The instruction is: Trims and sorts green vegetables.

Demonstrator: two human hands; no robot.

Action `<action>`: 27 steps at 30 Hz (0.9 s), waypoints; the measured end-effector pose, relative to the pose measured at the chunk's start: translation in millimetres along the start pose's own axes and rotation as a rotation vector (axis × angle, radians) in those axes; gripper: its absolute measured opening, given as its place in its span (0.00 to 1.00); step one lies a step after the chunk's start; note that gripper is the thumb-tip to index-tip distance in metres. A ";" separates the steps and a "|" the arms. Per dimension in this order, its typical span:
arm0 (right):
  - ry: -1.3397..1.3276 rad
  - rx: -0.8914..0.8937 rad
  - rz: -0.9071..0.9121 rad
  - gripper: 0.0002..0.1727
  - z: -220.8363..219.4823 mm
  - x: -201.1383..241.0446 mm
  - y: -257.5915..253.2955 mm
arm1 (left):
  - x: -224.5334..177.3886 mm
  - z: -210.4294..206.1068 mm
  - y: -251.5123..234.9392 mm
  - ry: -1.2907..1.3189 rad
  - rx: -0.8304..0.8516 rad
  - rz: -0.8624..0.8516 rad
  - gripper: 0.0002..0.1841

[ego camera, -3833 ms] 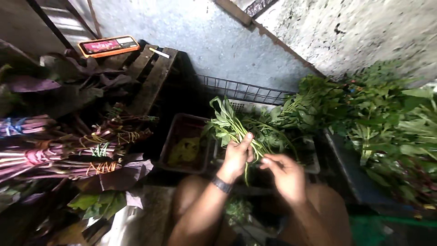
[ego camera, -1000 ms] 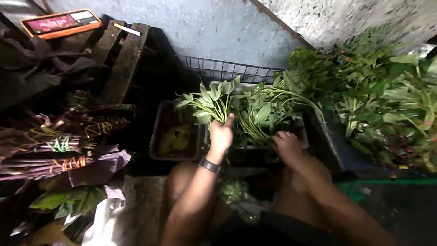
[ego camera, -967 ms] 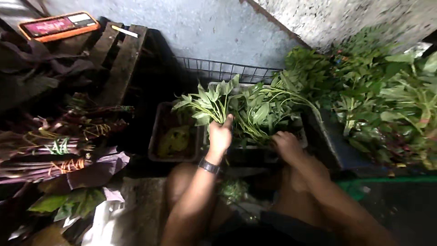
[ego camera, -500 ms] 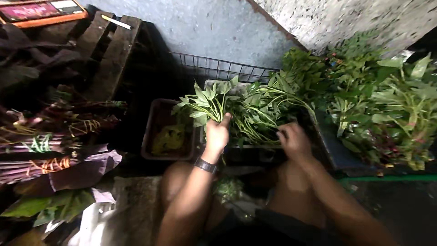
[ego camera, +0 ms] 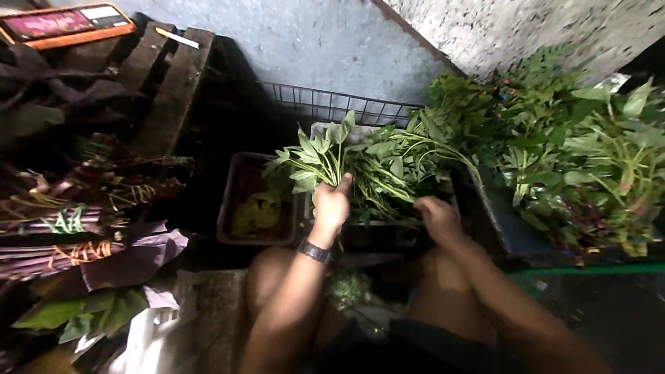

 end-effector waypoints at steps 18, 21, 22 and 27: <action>-0.672 -0.230 -0.214 0.20 81.6 2.6 -17.8 | -12.7 2.7 -8.9 -0.067 -0.035 -0.077 0.13; -0.331 -0.126 -0.246 0.21 74.4 1.4 -11.5 | -23.6 -12.8 5.4 -0.312 -0.003 -0.187 0.14; -0.206 -0.105 -0.227 0.25 70.0 6.9 -6.1 | -22.9 -17.9 11.2 -0.416 0.020 -0.222 0.17; 0.011 -0.587 0.475 0.18 79.8 88.3 69.7 | -18.5 -47.0 34.8 -0.791 0.081 -0.534 0.22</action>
Point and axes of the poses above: each hand's wrist, its own y-axis away from the middle knuckle, its own z-axis out of the back of the hand, x = y × z, the point moved 6 cm from there along -y, towards the middle knuckle, and after that the axes turned 7 degrees about x, right-handed, at the moved point
